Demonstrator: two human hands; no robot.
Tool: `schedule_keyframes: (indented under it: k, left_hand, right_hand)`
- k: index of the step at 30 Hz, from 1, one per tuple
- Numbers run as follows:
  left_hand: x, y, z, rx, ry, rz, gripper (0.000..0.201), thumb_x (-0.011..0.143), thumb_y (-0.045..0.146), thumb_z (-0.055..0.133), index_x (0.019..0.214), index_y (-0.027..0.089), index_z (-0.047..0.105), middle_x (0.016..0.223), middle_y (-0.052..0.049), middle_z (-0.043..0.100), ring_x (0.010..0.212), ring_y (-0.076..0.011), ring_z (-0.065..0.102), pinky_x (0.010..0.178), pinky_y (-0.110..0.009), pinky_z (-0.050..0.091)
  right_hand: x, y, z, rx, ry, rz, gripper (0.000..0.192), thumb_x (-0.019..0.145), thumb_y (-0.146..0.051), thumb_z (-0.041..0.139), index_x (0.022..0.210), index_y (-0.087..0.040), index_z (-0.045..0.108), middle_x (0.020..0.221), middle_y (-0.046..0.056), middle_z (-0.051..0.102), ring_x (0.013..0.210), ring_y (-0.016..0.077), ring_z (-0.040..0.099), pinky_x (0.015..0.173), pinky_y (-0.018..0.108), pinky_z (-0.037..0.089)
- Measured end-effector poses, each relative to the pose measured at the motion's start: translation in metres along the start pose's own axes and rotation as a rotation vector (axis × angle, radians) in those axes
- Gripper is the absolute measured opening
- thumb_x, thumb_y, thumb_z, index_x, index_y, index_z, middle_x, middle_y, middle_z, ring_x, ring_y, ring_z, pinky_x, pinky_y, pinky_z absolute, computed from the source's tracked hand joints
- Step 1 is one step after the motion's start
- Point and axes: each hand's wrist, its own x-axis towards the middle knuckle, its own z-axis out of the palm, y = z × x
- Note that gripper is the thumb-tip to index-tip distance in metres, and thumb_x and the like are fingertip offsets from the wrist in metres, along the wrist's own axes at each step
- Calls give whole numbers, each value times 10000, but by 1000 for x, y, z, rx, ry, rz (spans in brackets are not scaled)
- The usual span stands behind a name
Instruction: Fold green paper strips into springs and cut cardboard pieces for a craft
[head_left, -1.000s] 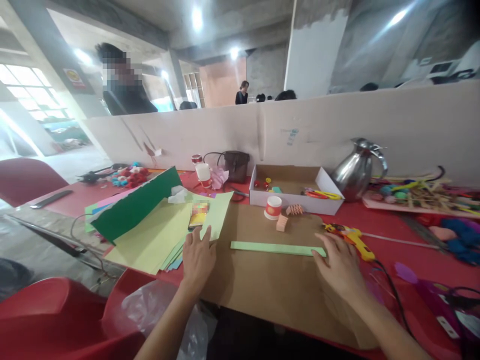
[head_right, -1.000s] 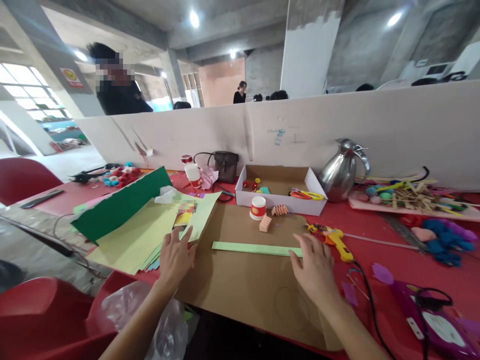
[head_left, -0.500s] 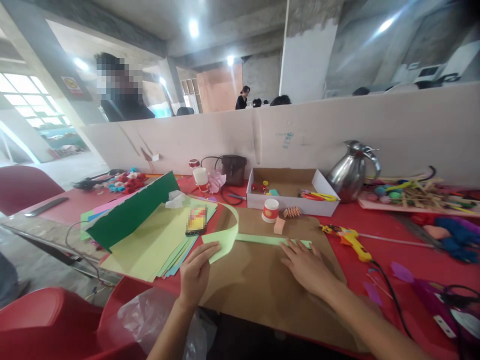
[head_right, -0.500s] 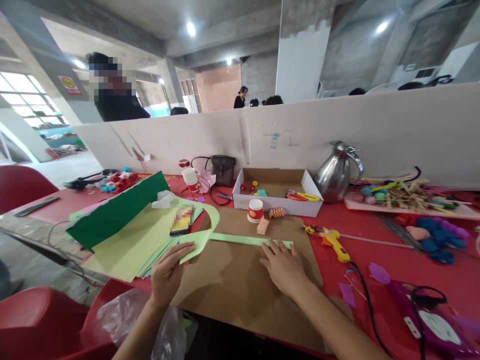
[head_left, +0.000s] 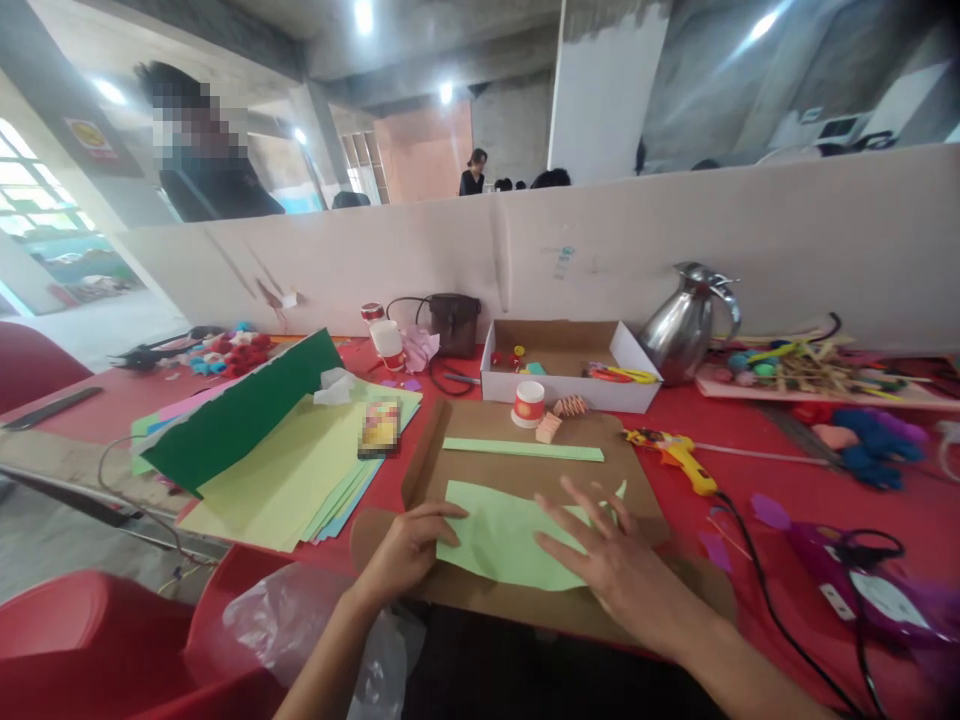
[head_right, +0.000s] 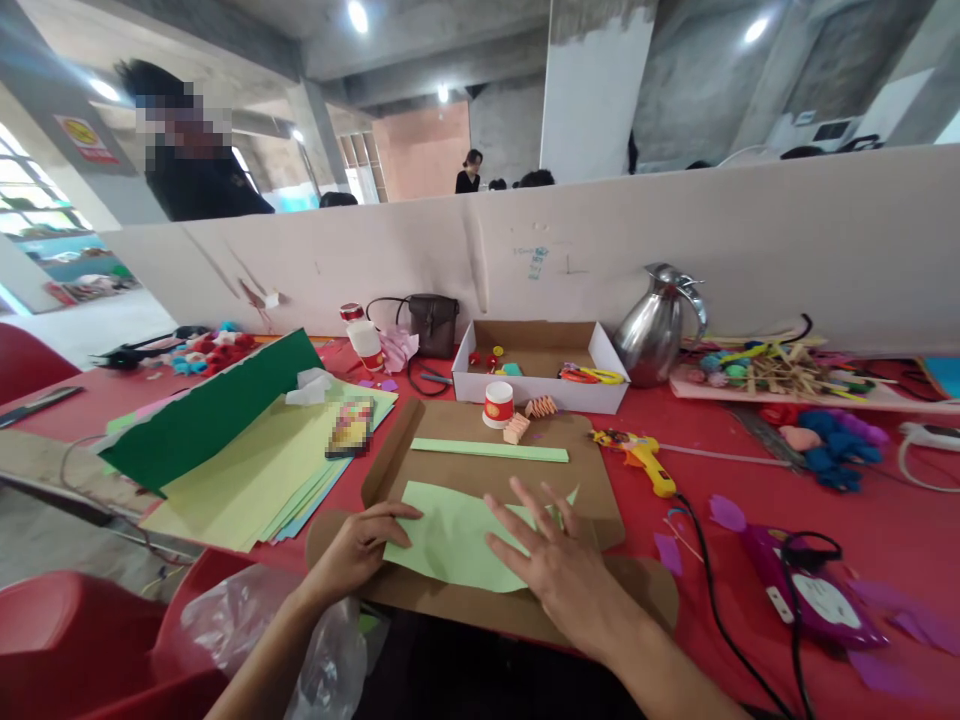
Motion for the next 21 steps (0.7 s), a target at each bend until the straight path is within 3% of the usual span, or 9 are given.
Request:
schedule_keyframes:
  k: [3,5,10,16,21]
  left_hand:
    - [-1,-6,0,11,28,-44,377,651,-33,410,792,205,666,1148,-64,684,1051,-178,640,901,-326,499]
    - [-3,-11,0,64,64,-95,337,673,-11,433,781,206,668,1122,-60,698,1028,-182,647,902,-333,497]
    - [-5,-18,0,163,77,-106,205,796,141,538,800,225,725,1033,-50,732,1008,-199,649,933,-360,489]
    - [-10,-25,-1,279,145,-101,177,840,363,618,829,256,759,1043,-42,735,1099,-236,603,983,-407,459]
    - [-6,-28,-4,303,157,-165,265,851,459,581,839,260,755,1029,-35,740,1019,-232,638,943,-381,478]
  right_hand:
    - [-15,-5,0,58,-60,27,318,911,-78,476,1074,-283,655,1280,9,625,1329,238,403,1110,536,207]
    - [-27,0,4,80,-74,126,269,929,-122,503,1100,-266,652,1201,25,667,1234,228,488,1071,497,255]
    - [-55,19,9,85,-107,306,353,940,-136,493,1240,-282,607,1283,51,626,1155,227,540,932,414,357]
    - [-59,33,3,203,-83,373,275,925,-287,545,1175,-254,655,1217,42,668,1104,245,558,919,413,409]
    - [-47,52,9,406,3,412,204,909,-230,542,1018,-250,714,1070,31,718,980,218,595,877,378,460]
